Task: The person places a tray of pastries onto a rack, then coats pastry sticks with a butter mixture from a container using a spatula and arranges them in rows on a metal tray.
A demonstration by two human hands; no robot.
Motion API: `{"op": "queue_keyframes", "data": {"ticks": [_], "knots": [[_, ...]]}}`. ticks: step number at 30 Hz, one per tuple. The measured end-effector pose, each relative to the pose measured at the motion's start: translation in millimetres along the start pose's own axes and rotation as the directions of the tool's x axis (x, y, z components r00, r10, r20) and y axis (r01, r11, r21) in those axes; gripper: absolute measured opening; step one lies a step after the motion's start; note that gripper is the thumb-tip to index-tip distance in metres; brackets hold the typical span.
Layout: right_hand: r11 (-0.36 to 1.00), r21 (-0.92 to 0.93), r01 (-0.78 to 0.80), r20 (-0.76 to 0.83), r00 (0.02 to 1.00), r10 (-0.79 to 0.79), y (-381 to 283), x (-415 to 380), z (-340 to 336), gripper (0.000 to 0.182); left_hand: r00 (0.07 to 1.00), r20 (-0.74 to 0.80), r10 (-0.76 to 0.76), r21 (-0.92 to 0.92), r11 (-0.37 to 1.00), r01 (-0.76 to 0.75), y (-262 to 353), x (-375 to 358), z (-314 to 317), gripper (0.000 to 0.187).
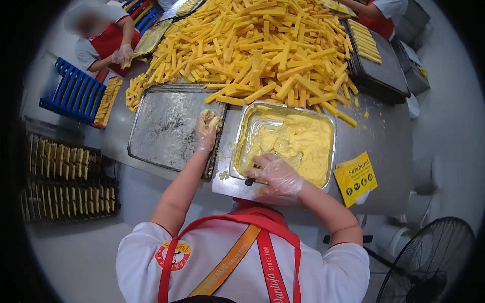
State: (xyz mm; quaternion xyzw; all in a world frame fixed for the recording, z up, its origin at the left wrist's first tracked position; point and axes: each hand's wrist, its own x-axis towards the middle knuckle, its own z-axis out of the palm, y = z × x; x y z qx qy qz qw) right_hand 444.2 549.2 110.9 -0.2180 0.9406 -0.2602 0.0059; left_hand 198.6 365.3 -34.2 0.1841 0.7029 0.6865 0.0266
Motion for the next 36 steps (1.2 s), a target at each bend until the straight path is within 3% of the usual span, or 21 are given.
{"op": "queue_keyframes", "data": {"ticks": [1,3,4,5,7,8,9,11,16,17,19,21,22,25,26,29,31,32,34,35,36], "knots": [[0.997,-0.075,-0.018,0.034,0.999,0.020,-10.1,5.6,11.4,0.066,0.995,0.021,-0.101,-0.097,0.990,0.102,10.3,3.5,-4.9,0.040],[0.991,-0.101,-0.086,-0.081,0.994,0.078,-14.9,13.2,29.9,0.055,0.954,0.092,-0.287,-0.278,0.912,0.301,29.6,20.1,-18.1,0.042],[0.980,-0.145,-0.136,-0.100,0.988,0.122,-12.1,15.7,33.8,0.052,0.999,0.042,-0.029,-0.146,0.989,0.035,24.4,35.1,-19.6,0.047],[0.964,-0.185,-0.189,-0.118,0.979,0.169,-11.2,16.1,36.2,0.049,0.999,0.028,0.034,-0.055,0.998,-0.033,17.8,49.7,-21.5,0.049],[0.955,-0.081,-0.286,-0.322,0.914,0.246,-9.4,18.6,29.0,0.041,0.986,0.014,0.163,0.126,0.978,-0.164,0.8,73.9,-25.8,0.054],[0.941,-0.062,-0.334,-0.419,0.864,0.279,-0.2,18.4,36.7,0.038,0.969,0.057,0.241,0.416,0.877,-0.243,-3.2,81.9,-27.5,0.058],[0.926,-0.043,-0.375,-0.514,0.803,0.302,5.0,20.0,39.2,0.035,0.958,0.074,0.279,0.479,0.832,-0.279,-11.2,85.7,-27.5,0.055],[0.900,0.005,-0.435,-0.527,0.764,0.372,4.7,26.8,33.5,0.028,0.928,0.112,0.354,0.597,0.723,-0.348,-30.7,91.4,-27.3,0.051],[0.868,0.370,-0.331,-0.631,0.596,0.497,-25.9,55.2,38.7,0.019,0.809,0.132,0.572,0.482,0.676,-0.557,-45.3,113.4,-20.0,0.045],[0.811,0.433,-0.394,-0.597,0.548,0.586,-22.2,61.1,43.1,0.019,0.794,0.138,0.593,0.450,0.676,-0.583,-54.9,116.3,-16.8,0.045],[0.665,0.556,-0.499,-0.504,0.433,0.747,7.0,68.5,54.0,0.021,0.924,0.131,0.360,0.216,0.899,-0.381,-35.4,110.4,-13.2,0.045],[0.590,0.684,-0.429,-0.542,0.242,0.805,41.7,67.1,42.0,0.026,0.855,0.166,0.492,0.335,0.787,-0.518,-49.4,119.0,-15.9,0.047],[0.563,0.716,-0.414,-0.542,0.179,0.821,61.6,57.7,31.2,0.026,0.928,0.134,0.349,0.073,0.930,-0.360,-57.6,120.0,-11.2,0.028],[0.496,0.765,-0.410,-0.541,0.008,0.841,114.6,2.9,12.8,0.023,0.947,0.132,0.291,0.410,0.854,-0.320,0.9,102.3,-18.9,0.029],[0.432,0.459,-0.776,-0.634,0.054,0.772,95.4,-4.9,-8.6,0.020,0.947,0.079,0.312,0.436,0.843,-0.315,5.0,99.2,-18.9,0.030],[0.750,0.192,-0.633,-0.817,0.320,0.480,55.8,10.9,7.4,0.022,0.958,0.012,0.287,0.010,0.958,-0.287,-4.8,113.2,-26.3,0.029],[0.728,0.496,-0.473,-0.482,0.548,0.684,10.3,23.0,7.6,0.023,0.978,-0.022,0.208,-0.266,0.942,-0.207,14.2,105.0,-27.7,0.026],[0.663,0.497,-0.560,-0.309,0.600,0.738,6.3,21.9,12.2,0.022,0.977,-0.004,0.214,-0.276,0.939,-0.206,43.4,85.0,-27.0,0.026],[0.603,0.597,-0.528,-0.391,0.465,0.794,35.4,3.9,14.2,0.023,0.956,0.087,0.280,-0.191,0.946,-0.260,90.7,52.2,-19.3,0.020],[0.577,0.643,-0.503,-0.424,0.394,0.816,56.3,-8.4,9.6,0.023,0.961,0.152,0.232,-0.217,0.956,-0.197,108.9,33.6,-8.1,0.020],[0.527,0.596,-0.606,-0.492,0.243,0.836,76.7,-22.3,-0.7,0.024,0.959,0.217,0.184,-0.237,0.963,-0.131,120.9,15.3,3.5,0.020]]}}
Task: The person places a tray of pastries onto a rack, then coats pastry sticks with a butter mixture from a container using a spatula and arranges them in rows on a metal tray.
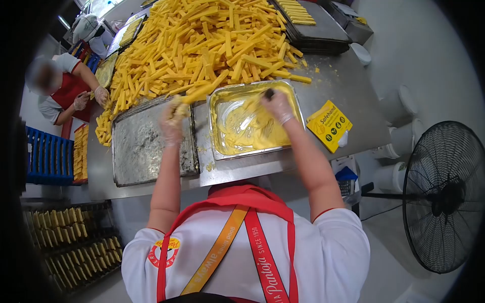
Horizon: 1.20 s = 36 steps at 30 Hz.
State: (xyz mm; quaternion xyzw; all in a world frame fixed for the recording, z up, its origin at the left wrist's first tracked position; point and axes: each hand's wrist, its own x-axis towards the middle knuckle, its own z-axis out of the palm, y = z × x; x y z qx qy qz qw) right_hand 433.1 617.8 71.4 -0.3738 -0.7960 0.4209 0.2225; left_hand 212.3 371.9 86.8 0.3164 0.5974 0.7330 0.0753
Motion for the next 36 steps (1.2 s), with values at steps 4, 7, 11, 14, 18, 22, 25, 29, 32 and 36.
{"op": "queue_keyframes", "data": {"ticks": [4,7,11,14,18,22,25,29,32,36], "knots": [[0.951,-0.067,0.301,0.111,0.950,-0.293,-16.0,-14.6,-28.4,0.023,0.963,0.194,-0.187,0.182,0.972,0.152,0.2,-46.2,47.2,0.027],[0.978,-0.082,0.192,0.595,0.797,-0.107,-35.0,-35.1,-47.4,0.024,0.926,0.371,0.071,0.425,0.874,-0.237,-34.6,-62.4,61.7,0.029],[0.946,-0.310,0.091,0.119,0.991,-0.056,5.0,10.5,-57.1,0.025,0.939,0.340,-0.058,0.446,0.889,-0.106,-22.7,-73.8,83.1,0.042],[0.999,0.006,0.039,0.107,0.993,-0.040,-24.6,-10.5,-62.7,0.026,0.935,0.337,-0.110,0.526,0.846,-0.090,-19.5,-72.2,88.8,0.056],[0.562,0.814,-0.146,0.163,0.986,0.019,-39.0,-41.3,-36.0,0.026,0.940,0.338,-0.049,0.537,0.830,-0.150,-32.6,-76.7,89.1,0.067],[0.957,0.277,-0.081,0.024,0.997,0.078,9.8,-13.8,-32.8,0.018,0.939,0.344,0.013,0.522,0.829,-0.202,-33.0,-77.3,87.4,0.067],[0.709,0.705,0.013,-0.016,1.000,-0.002,-17.7,-37.1,-29.5,0.026,0.940,0.341,-0.016,0.539,0.822,-0.182,-30.5,-76.8,89.0,0.065],[0.696,0.707,-0.128,0.118,0.991,0.063,-18.2,-41.9,-22.2,0.029,0.943,0.329,-0.044,0.501,0.855,-0.135,-25.1,-78.8,92.5,0.061],[0.913,0.400,-0.075,-0.002,0.997,0.083,26.8,-13.5,-25.5,0.023,0.955,0.284,-0.082,0.497,0.864,-0.074,-21.8,-78.1,94.9,0.054],[0.625,0.780,-0.019,0.038,0.999,-0.018,-22.5,-47.0,-30.9,0.021,0.949,0.224,-0.223,0.494,0.865,0.087,-42.7,-78.8,88.2,0.040]]}}
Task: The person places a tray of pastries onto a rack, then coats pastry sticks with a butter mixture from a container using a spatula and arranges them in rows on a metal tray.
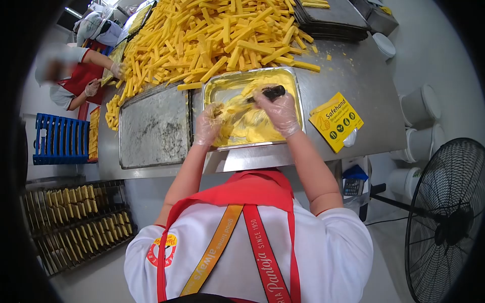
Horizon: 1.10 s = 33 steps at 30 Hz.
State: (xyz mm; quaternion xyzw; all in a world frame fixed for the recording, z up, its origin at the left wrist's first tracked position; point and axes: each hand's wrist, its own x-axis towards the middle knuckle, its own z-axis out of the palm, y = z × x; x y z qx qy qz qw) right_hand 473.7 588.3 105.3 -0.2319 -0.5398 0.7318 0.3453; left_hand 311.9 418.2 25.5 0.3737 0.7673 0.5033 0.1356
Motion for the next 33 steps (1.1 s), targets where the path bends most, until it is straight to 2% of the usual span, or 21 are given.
{"op": "queue_keyframes", "data": {"ticks": [3,4,7,8,10,11,12,13,14,15,16,17,19,20,23,25,26,28,30,31,33], "knots": [[0.994,0.028,-0.103,-0.029,0.994,0.103,13.1,-4.2,2.0,0.019,0.990,0.009,-0.142,-0.087,0.986,0.143,-19.3,1.0,4.0,0.032],[0.980,-0.180,-0.084,-0.082,0.994,0.070,24.8,4.3,-7.8,0.019,0.981,0.016,-0.193,-0.126,0.973,0.194,-14.4,1.3,2.1,0.031],[0.805,-0.578,-0.131,-0.187,0.982,0.025,32.2,19.0,-30.5,0.016,0.989,0.069,0.128,0.159,0.978,-0.138,26.7,-3.5,-13.3,0.026],[0.878,-0.476,-0.036,-0.150,0.988,-0.041,35.6,18.7,-27.2,0.020,0.955,0.102,0.279,0.211,0.932,-0.295,23.0,-2.8,-15.8,0.027],[0.992,-0.119,-0.046,-0.100,0.994,0.035,-1.6,8.3,7.4,0.026,0.816,0.193,0.545,0.297,0.760,-0.578,9.2,1.2,-21.9,0.027],[0.996,0.070,-0.062,-0.066,0.996,0.066,-14.5,4.4,20.3,0.030,0.775,0.226,0.591,0.329,0.702,-0.631,5.1,1.3,-23.7,0.029],[0.992,0.019,-0.124,-0.077,0.989,0.125,-9.3,10.1,17.9,0.032,0.730,0.262,0.632,0.359,0.638,-0.681,1.8,1.0,-25.2,0.030],[0.957,-0.254,-0.143,-0.096,0.988,0.122,3.3,21.4,6.9,0.030,0.681,0.299,0.669,0.385,0.568,-0.727,0.7,0.6,-27.4,0.031],[0.848,-0.509,-0.152,-0.113,0.988,0.109,18.6,36.0,-9.1,0.029,0.676,0.274,0.684,0.389,0.565,-0.728,2.2,-0.4,-29.3,0.026],[0.673,-0.724,-0.153,-0.125,0.988,0.090,25.9,45.8,-20.2,0.028,0.683,0.282,0.674,0.383,0.573,-0.724,4.1,-0.5,-30.9,0.028],[0.644,-0.744,-0.178,-0.139,0.984,0.111,22.0,49.1,-20.4,0.030,0.690,0.288,0.664,0.378,0.583,-0.719,6.4,-0.7,-32.2,0.031],[0.756,-0.641,-0.132,-0.116,0.990,0.074,21.3,48.2,-17.8,0.029,0.699,0.290,0.653,0.377,0.594,-0.711,8.4,-0.1,-32.9,0.033],[0.922,-0.385,-0.039,-0.075,0.997,0.011,9.9,29.1,-2.6,0.028,0.744,0.298,0.598,0.386,0.637,-0.667,12.8,-1.8,-31.5,0.032],[0.989,-0.148,0.015,0.027,1.000,-0.011,9.8,26.3,4.5,0.024,0.748,0.278,0.603,0.399,0.636,-0.661,13.7,-3.1,-29.8,0.031],[0.983,-0.161,-0.087,0.106,0.989,0.105,14.8,29.2,6.9,0.020,0.779,0.187,0.599,0.427,0.664,-0.613,14.2,-7.7,-31.7,0.027],[0.891,-0.438,-0.120,0.012,0.990,0.139,34.6,44.6,-10.0,0.024,0.847,0.155,0.509,0.465,0.718,-0.517,-1.2,-15.2,-44.4,0.022],[0.908,-0.407,-0.104,-0.041,0.995,0.096,37.0,43.3,-10.4,0.027,0.873,0.136,0.469,0.475,0.742,-0.472,-7.7,-14.6,-55.8,0.021],[0.917,-0.389,-0.089,-0.111,0.993,0.050,42.1,38.3,-19.1,0.032,0.897,-0.139,0.419,0.505,0.809,-0.300,-12.9,-15.6,-109.7,0.017],[0.915,-0.391,-0.102,-0.149,0.988,0.046,46.4,28.2,-22.0,0.029,0.858,-0.384,0.341,0.509,0.853,-0.111,-32.2,-22.1,-178.4,0.014],[0.919,-0.379,-0.110,-0.175,0.984,0.045,44.9,21.7,-19.5,0.025,0.817,-0.494,0.297,0.507,0.862,-0.006,-51.0,-21.1,-219.4,0.013],[0.940,-0.333,-0.079,-0.218,0.976,0.005,45.4,12.7,-12.4,0.024,0.687,-0.620,0.379,0.615,0.778,0.126,-120.8,-16.6,-299.1,0.014]]}}
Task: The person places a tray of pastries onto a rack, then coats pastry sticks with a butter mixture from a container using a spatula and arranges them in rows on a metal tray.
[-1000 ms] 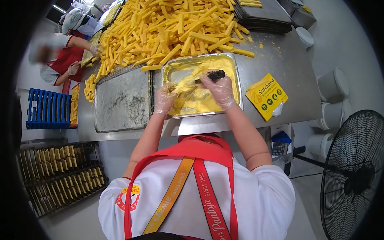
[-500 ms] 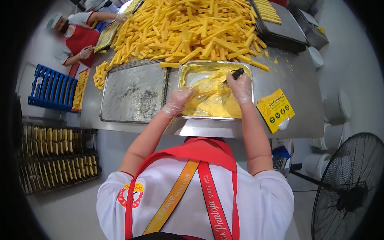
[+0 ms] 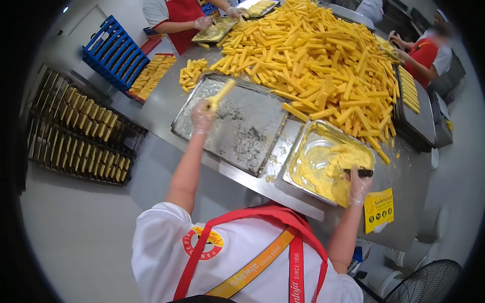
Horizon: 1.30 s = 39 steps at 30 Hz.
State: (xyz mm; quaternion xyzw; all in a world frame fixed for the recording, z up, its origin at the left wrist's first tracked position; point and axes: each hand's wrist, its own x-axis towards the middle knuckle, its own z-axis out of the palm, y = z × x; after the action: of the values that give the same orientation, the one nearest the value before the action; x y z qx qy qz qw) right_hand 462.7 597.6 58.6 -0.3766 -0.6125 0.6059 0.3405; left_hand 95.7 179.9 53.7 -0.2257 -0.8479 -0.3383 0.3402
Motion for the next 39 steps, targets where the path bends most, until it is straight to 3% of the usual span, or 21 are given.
{"op": "queue_keyframes", "data": {"ticks": [2,4,11,14,15,17,18,19,21,24,26,27,28,30,32,33,34,35,36,38,39], "knots": [[1.000,-0.009,-0.006,-0.023,1.000,0.006,-0.2,-5.2,4.0,0.021,0.985,-0.105,-0.134,0.086,0.986,0.143,-70.5,16.2,3.0,0.013],[1.000,-0.009,-0.004,-0.041,0.999,0.004,-3.7,-8.9,8.4,0.021,0.985,-0.045,-0.169,0.275,0.945,0.175,-124.2,25.6,10.5,0.012],[0.985,-0.170,-0.014,-0.104,0.995,-0.004,-16.1,-22.5,28.1,0.022,0.887,0.158,-0.434,0.496,0.812,0.308,-171.0,35.3,40.2,0.019],[0.795,-0.559,0.233,0.074,0.970,-0.232,-23.2,-43.3,40.0,0.018,0.862,0.069,-0.501,0.587,0.720,0.371,-143.5,44.5,43.1,0.032],[0.794,-0.526,0.305,0.190,0.952,-0.240,-26.9,-55.1,48.8,0.015,0.740,0.183,-0.647,0.535,0.697,0.477,-85.6,63.8,21.8,0.049],[0.870,-0.402,0.287,0.409,0.906,-0.110,-31.6,-67.2,62.2,0.014,0.974,0.186,-0.130,0.442,0.896,0.035,-66.8,47.2,64.0,0.053],[0.928,-0.324,0.182,0.520,0.854,0.014,-32.7,-64.2,64.1,0.015,0.976,0.153,0.155,0.396,0.895,-0.204,-55.5,41.3,81.3,0.055],[0.932,-0.342,0.116,0.484,0.872,0.069,-36.9,-53.5,62.0,0.014,0.944,0.272,0.186,0.209,0.946,-0.247,-21.1,41.8,88.7,0.058],[0.892,-0.444,0.091,0.357,0.930,0.083,-41.9,-17.8,49.1,0.016,0.845,0.475,0.247,-0.128,0.969,-0.212,50.6,37.3,108.8,0.060],[0.734,-0.669,0.114,0.029,0.991,-0.128,-21.4,29.1,27.0,0.020,0.710,0.618,0.337,-0.392,0.915,-0.093,95.8,16.8,145.3,0.058],[0.523,-0.734,0.432,0.287,0.896,-0.338,-4.0,20.9,32.4,0.021,0.684,0.606,0.406,-0.473,0.875,-0.099,112.1,-0.9,177.1,0.053],[0.576,-0.640,0.508,0.405,0.861,-0.308,-16.4,0.9,42.1,0.024,0.694,0.580,0.427,-0.483,0.866,-0.129,112.6,-9.5,186.6,0.049],[0.729,-0.498,0.469,0.549,0.821,-0.153,-34.5,-14.5,47.4,0.027,0.707,0.589,0.391,-0.481,0.873,-0.082,114.0,-13.9,192.4,0.043],[0.830,-0.508,0.230,0.638,0.748,0.183,-71.5,-19.6,45.2,0.028,0.714,0.625,0.316,-0.481,0.876,0.034,124.1,-11.9,188.9,0.032],[0.935,-0.350,0.049,0.419,0.902,0.109,-60.1,3.2,28.3,0.028,0.722,0.656,0.219,-0.530,0.815,0.234,117.5,-17.1,190.2,0.026],[0.913,-0.396,0.098,0.240,0.971,0.000,-41.8,25.4,16.1,0.028,0.731,0.664,0.157,-0.571,0.738,0.361,106.9,-25.0,200.9,0.024],[0.829,-0.539,0.148,0.095,0.989,-0.115,-14.3,51.8,2.7,0.026,0.776,0.610,0.161,-0.598,0.736,0.317,109.5,-20.6,186.1,0.027],[0.732,-0.635,0.248,0.097,0.965,-0.243,-16.9,50.1,0.7,0.028,0.817,0.553,0.163,-0.619,0.736,0.272,116.5,-13.0,161.4,0.031],[0.612,-0.719,0.330,0.115,0.924,-0.364,-20.0,43.7,2.2,0.029,0.811,0.581,0.059,-0.612,0.689,0.389,125.7,-9.7,136.6,0.031],[0.630,-0.579,0.518,0.443,0.848,-0.291,-29.2,13.3,1.0,0.029,0.758,0.637,-0.140,-0.587,0.550,0.594,144.7,-3.3,94.1,0.032],[0.644,-0.488,0.589,0.592,0.766,-0.252,-40.6,-1.0,-1.0,0.030,0.763,0.636,-0.115,-0.602,0.543,0.585,152.9,-2.8,84.0,0.032]]}}
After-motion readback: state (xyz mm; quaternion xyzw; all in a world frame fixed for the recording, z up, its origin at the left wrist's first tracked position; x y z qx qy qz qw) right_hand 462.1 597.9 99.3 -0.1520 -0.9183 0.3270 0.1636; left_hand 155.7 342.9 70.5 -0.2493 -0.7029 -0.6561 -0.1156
